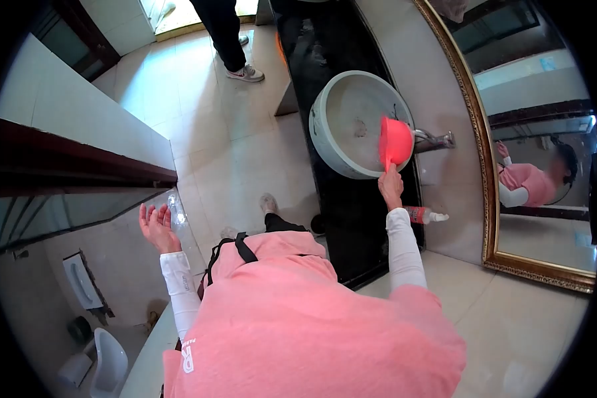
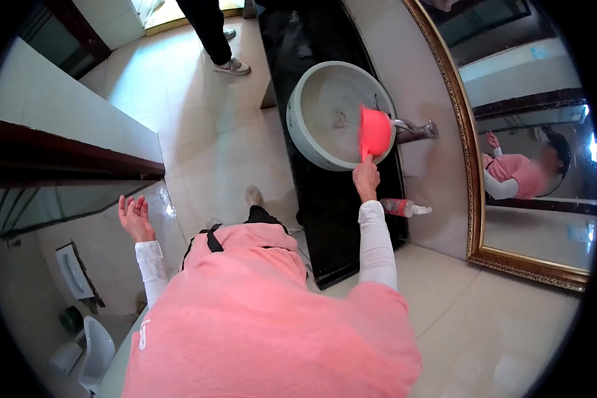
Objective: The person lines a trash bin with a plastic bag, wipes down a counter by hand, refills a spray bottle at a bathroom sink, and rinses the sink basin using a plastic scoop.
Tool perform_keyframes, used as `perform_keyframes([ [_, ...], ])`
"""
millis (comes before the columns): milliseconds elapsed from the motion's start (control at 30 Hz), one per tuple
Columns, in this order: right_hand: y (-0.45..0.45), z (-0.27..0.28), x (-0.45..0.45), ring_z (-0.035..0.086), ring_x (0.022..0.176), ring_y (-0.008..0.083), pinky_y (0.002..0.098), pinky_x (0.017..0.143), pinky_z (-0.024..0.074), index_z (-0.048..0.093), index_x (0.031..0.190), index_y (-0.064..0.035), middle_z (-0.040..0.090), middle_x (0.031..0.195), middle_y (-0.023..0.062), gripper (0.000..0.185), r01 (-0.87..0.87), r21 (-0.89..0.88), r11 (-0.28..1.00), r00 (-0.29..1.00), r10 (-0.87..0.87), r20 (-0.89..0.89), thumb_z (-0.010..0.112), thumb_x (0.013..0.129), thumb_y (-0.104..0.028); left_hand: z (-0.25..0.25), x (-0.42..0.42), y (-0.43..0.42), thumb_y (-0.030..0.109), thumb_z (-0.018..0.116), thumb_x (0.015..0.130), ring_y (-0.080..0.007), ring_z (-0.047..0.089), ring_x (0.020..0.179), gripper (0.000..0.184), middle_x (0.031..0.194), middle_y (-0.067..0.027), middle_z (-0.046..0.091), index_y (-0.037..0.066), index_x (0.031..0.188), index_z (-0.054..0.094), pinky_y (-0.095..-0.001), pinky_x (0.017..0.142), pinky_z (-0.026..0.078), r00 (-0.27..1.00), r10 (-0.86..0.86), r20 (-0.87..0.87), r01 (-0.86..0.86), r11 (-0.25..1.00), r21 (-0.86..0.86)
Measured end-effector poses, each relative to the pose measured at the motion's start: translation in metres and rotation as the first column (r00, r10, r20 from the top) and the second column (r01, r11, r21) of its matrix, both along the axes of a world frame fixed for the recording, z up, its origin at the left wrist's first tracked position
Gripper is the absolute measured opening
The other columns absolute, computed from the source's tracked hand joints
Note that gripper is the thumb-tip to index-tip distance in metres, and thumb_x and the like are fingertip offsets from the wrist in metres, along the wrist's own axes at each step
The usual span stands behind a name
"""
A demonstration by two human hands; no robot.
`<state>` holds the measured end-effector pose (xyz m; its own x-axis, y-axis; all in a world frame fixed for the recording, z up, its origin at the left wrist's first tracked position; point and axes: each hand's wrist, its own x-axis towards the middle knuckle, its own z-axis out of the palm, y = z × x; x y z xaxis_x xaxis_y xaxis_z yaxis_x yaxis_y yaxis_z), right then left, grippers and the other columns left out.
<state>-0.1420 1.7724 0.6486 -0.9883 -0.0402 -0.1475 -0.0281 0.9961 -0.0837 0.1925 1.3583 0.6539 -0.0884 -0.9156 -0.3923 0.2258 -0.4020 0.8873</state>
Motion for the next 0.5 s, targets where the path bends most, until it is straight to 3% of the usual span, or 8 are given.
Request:
perform_keyframes([
  [100,-0.004,-0.023,-0.006,0.054,0.080,0.0439,0.0489,0.069,0.0428,0.042,0.096,0.0006,0.056,0.084,0.0265,0.025,0.021,-0.003,1.000,1.000,-0.021,0.015,0.044,0.078,-0.017,0.006,0.001,0.004,0.002,0.044,0.080,-0.0209,0.055,0.081,0.038,0.099,-0.0082,0.044,0.006,0.117,0.037,-0.0297,0.072,0.046,1.000,0.015,0.006,-0.015,1.000,-0.009],
  [200,-0.020,-0.045,-0.001,0.053,0.083,0.0437,0.0494,0.074,0.0417,0.043,0.097,0.0005,0.055,0.085,0.0280,0.026,0.241,-0.227,0.944,0.968,-0.219,0.120,0.046,0.077,-0.016,0.006,0.007,0.009,0.001,0.045,0.079,-0.0208,0.055,0.080,0.039,0.100,-0.0085,0.043,0.005,0.117,0.036,-0.0294,0.071,0.047,0.999,0.040,0.026,-0.040,0.999,-0.006],
  [233,-0.016,-0.073,0.000,0.053,0.041,0.0224,0.0307,0.033,0.0391,0.043,0.091,0.0000,0.051,0.057,0.0142,0.019,0.056,-0.320,0.946,0.994,-0.082,-0.068,0.043,0.077,-0.014,0.004,0.009,0.009,0.001,0.045,0.079,-0.0208,0.055,0.080,0.039,0.100,-0.0085,0.043,0.005,0.117,0.036,-0.0296,0.071,0.047,0.998,0.052,0.045,-0.052,0.999,-0.003],
  [300,-0.051,-0.037,0.012,0.047,0.038,0.0151,0.0257,0.031,0.0351,0.045,0.088,-0.0032,0.049,0.056,0.0079,0.015,0.317,-0.675,0.666,0.944,-0.149,0.296,0.047,0.079,-0.014,0.001,0.012,0.014,0.001,0.044,0.080,-0.0212,0.055,0.080,0.039,0.098,-0.0083,0.044,0.005,0.117,0.036,-0.0299,0.072,0.047,0.996,0.071,0.048,-0.072,0.997,0.013],
  [333,-0.059,-0.038,0.014,0.047,0.038,0.0151,0.0257,0.031,0.0351,0.045,0.088,-0.0032,0.049,0.056,0.0079,0.015,0.317,-0.673,0.669,0.943,-0.145,0.299,0.047,0.079,-0.014,0.000,0.015,0.017,0.001,0.043,0.080,-0.0216,0.055,0.079,0.039,0.096,-0.0080,0.046,0.006,0.118,0.036,-0.0302,0.072,0.047,0.995,0.083,0.051,-0.085,0.996,0.032],
  [400,-0.073,-0.040,0.012,0.039,0.035,0.0093,0.0216,0.030,0.0308,0.046,0.087,-0.0070,0.048,0.058,0.0027,0.011,0.418,-0.869,0.266,0.904,-0.025,0.427,0.051,0.081,-0.015,-0.001,0.018,0.020,0.001,0.044,0.080,-0.0216,0.055,0.079,0.039,0.096,-0.0078,0.046,0.006,0.118,0.036,-0.0305,0.072,0.047,0.995,0.081,0.055,-0.083,0.996,0.035],
  [433,-0.075,-0.042,0.009,0.039,0.035,0.0093,0.0216,0.030,0.0308,0.046,0.087,-0.0070,0.048,0.058,0.0027,0.011,0.414,-0.870,0.268,0.905,-0.016,0.426,0.051,0.081,-0.015,-0.001,0.019,0.020,0.000,0.044,0.080,-0.0217,0.055,0.079,0.040,0.095,-0.0075,0.046,0.006,0.118,0.036,-0.0308,0.072,0.047,0.996,0.076,0.051,-0.078,0.996,0.038],
  [500,-0.072,-0.050,0.000,0.037,0.035,0.0074,0.0196,0.030,0.0283,0.047,0.086,-0.0090,0.049,0.060,0.0019,0.009,0.532,-0.835,-0.140,0.847,0.060,0.529,0.053,0.082,-0.015,-0.002,0.021,0.021,0.000,0.044,0.079,-0.0217,0.055,0.079,0.040,0.095,-0.0074,0.046,0.006,0.118,0.036,-0.0307,0.072,0.047,0.996,0.085,0.041,-0.086,0.996,0.024],
])
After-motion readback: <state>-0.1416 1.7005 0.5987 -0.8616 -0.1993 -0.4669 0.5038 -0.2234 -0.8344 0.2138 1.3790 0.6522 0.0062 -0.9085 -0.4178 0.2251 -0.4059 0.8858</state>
